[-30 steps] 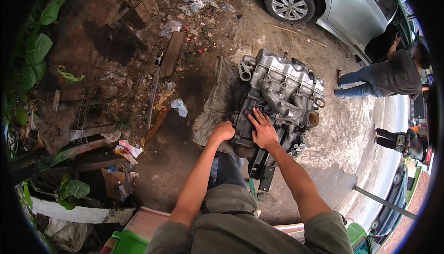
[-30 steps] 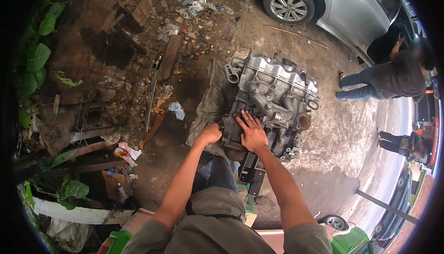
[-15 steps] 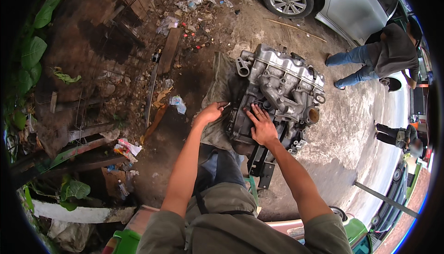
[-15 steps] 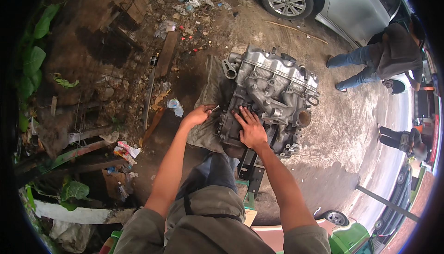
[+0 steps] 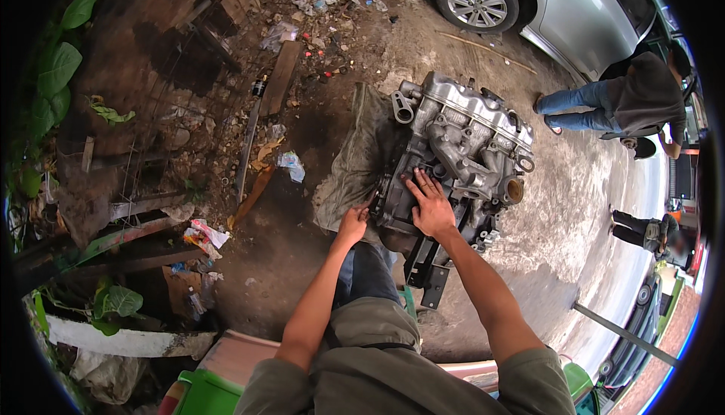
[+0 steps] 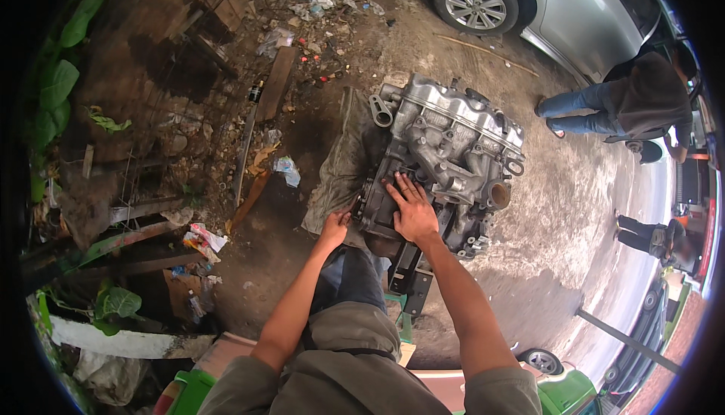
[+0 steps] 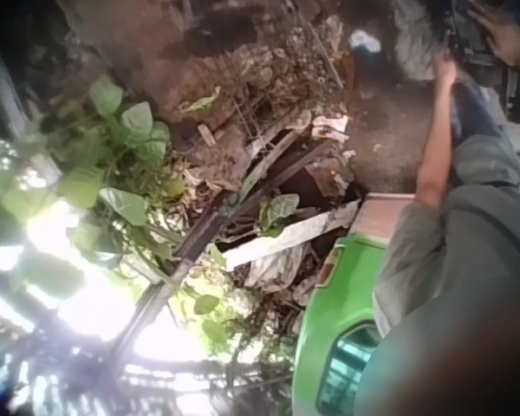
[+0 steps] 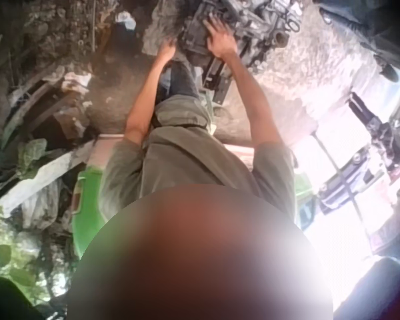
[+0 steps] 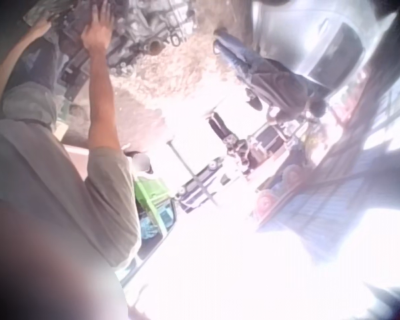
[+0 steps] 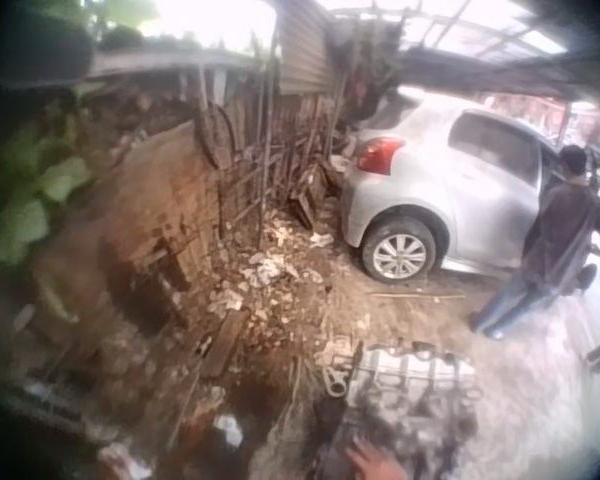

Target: The person uses a wrench to loosen and remove bolts from a car engine block resting on a stand. They place the removed bolts on a nearby cardboard box and continue working on different sections of the engine.

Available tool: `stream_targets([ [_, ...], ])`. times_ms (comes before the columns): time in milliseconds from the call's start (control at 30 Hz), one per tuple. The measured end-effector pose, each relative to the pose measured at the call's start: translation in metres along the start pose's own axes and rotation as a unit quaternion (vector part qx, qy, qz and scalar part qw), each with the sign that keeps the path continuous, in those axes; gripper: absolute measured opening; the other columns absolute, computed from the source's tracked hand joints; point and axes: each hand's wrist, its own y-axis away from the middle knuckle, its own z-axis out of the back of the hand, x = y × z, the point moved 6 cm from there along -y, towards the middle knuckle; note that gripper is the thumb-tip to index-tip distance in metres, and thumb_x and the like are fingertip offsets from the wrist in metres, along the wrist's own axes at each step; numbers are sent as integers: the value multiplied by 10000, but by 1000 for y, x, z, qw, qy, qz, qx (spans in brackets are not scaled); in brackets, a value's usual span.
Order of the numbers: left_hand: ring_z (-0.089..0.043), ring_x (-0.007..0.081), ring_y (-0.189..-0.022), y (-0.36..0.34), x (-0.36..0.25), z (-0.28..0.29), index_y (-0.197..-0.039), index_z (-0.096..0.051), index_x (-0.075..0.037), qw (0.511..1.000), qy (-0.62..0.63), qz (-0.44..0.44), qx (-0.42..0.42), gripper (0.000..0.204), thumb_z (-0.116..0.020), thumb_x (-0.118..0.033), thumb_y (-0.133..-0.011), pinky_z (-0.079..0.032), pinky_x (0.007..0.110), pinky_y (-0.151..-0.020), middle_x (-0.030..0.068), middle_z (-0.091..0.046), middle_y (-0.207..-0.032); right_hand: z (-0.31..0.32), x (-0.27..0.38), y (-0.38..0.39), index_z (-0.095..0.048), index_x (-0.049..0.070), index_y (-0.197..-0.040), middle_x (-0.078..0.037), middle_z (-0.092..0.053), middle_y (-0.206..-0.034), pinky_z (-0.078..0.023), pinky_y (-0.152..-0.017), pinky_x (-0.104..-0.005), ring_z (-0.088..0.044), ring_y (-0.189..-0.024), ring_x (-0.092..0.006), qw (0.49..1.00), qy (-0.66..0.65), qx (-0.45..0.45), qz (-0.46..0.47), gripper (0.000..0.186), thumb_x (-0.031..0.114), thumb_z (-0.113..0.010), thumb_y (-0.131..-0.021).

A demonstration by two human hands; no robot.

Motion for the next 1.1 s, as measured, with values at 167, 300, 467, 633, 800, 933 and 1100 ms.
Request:
stream_targets([
  [167,-495,115,-714,4,8,-1,-1200,-645,29,999,28,24,7,234,-543,-127,-1058,-418,291,-656,10,-619,-809,0,0,-1,-313,231,-1592,-93,-228,-1682,-222,-1266,-423,-246,-1539,-253,1000,1,2,1,779,163,-610,-875],
  [300,-508,105,-739,9,11,-6,-1220,-640,51,994,106,38,15,243,-539,-104,-1061,-432,277,-677,2,-623,-841,0,0,-1,-318,224,-1590,-89,-220,-1684,-219,-1267,-422,-238,-1542,-251,1000,4,9,-4,772,167,-611,-879],
  [467,-525,104,-774,6,9,-12,-1276,-622,52,987,154,49,21,269,-522,-83,-1066,-452,267,-713,18,-639,-904,-3,-1,-1,-314,227,-1592,-84,-213,-1687,-222,-1266,-424,-235,-1543,-247,1000,9,17,-9,767,170,-609,-886],
  [633,-540,100,-843,2,4,-9,-1342,-602,19,995,67,17,71,306,-494,-77,-1072,-471,257,-780,36,-672,-986,-1,0,-1,-307,241,-1594,-92,-231,-1681,-237,-1258,-429,-252,-1538,-254,1000,6,2,1,785,166,-614,-876],
  [800,-555,102,-899,-2,4,-6,-1367,-601,-29,997,-15,-7,76,325,-467,-64,-1073,-454,249,-815,46,-689,-1008,3,2,-1,-307,246,-1594,-98,-247,-1675,-244,-1253,-431,-263,-1534,-260,1000,-1,-3,3,793,157,-615,-869],
  [933,-584,144,-943,-3,7,-8,-1367,-602,-41,997,-3,2,73,334,-458,-58,-1066,-460,279,-864,99,-705,-1055,3,2,-1,-305,248,-1595,-96,-247,-1675,-235,-1260,-428,-259,-1535,-257,1000,-1,0,1,796,152,-615,-868],
  [1100,-627,228,-1029,1,-1,-6,-1347,-613,-42,998,-40,-17,48,336,-464,-38,-1046,-464,320,-934,172,-704,-1141,1,1,-1,-299,250,-1598,-89,-232,-1680,-226,-1266,-425,-248,-1539,-252,1000,-2,6,-6,798,157,-616,-871],
])
